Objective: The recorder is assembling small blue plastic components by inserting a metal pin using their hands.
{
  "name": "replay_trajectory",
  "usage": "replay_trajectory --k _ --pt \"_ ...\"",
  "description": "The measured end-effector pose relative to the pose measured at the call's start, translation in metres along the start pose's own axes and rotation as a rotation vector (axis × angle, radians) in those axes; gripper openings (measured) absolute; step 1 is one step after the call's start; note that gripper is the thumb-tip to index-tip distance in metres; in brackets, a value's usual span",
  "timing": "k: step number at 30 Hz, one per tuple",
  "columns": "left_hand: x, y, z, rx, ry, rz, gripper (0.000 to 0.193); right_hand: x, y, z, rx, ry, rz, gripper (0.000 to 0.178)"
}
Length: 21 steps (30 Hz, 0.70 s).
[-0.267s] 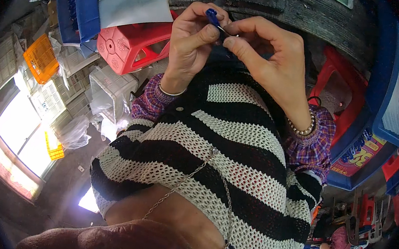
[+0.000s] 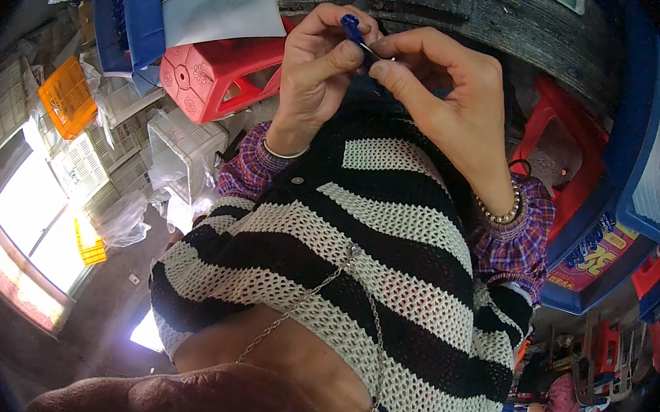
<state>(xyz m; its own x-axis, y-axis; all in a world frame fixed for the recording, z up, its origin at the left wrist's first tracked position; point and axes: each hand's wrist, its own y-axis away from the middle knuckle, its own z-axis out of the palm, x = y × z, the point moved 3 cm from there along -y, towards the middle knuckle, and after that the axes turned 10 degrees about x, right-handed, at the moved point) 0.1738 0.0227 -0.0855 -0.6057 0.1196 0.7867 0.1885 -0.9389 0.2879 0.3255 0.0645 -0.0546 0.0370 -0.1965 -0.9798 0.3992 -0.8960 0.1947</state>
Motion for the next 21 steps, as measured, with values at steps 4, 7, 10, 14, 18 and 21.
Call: replay_trajectory --k 4,7,10,14,18,21 --pt "-0.0013 0.0005 -0.0003 -0.005 -0.048 0.006 0.025 0.0013 -0.0002 -0.0012 -0.009 0.035 0.018 0.015" --pt "-0.001 -0.0002 -0.0002 -0.001 0.003 0.004 0.024 0.0021 0.0004 -0.0007 0.008 0.015 -0.013 0.015" --pt "-0.001 0.0002 -0.0009 0.004 -0.003 -0.001 0.024 0.0005 0.0005 -0.0003 0.003 0.032 0.001 0.015" --pt "-0.0005 0.0003 -0.0005 0.004 0.007 0.002 0.024 0.0016 0.0003 0.0005 0.014 -0.001 -0.04 0.015" --pt "0.0 0.0 0.0002 -0.001 0.008 0.001 0.024 0.0007 -0.0003 -0.0001 -0.002 0.003 -0.008 0.015" --pt "-0.001 0.0002 -0.0008 -0.004 0.008 0.001 0.024 -0.0014 -0.0001 -0.0003 -0.002 0.007 -0.01 0.015"
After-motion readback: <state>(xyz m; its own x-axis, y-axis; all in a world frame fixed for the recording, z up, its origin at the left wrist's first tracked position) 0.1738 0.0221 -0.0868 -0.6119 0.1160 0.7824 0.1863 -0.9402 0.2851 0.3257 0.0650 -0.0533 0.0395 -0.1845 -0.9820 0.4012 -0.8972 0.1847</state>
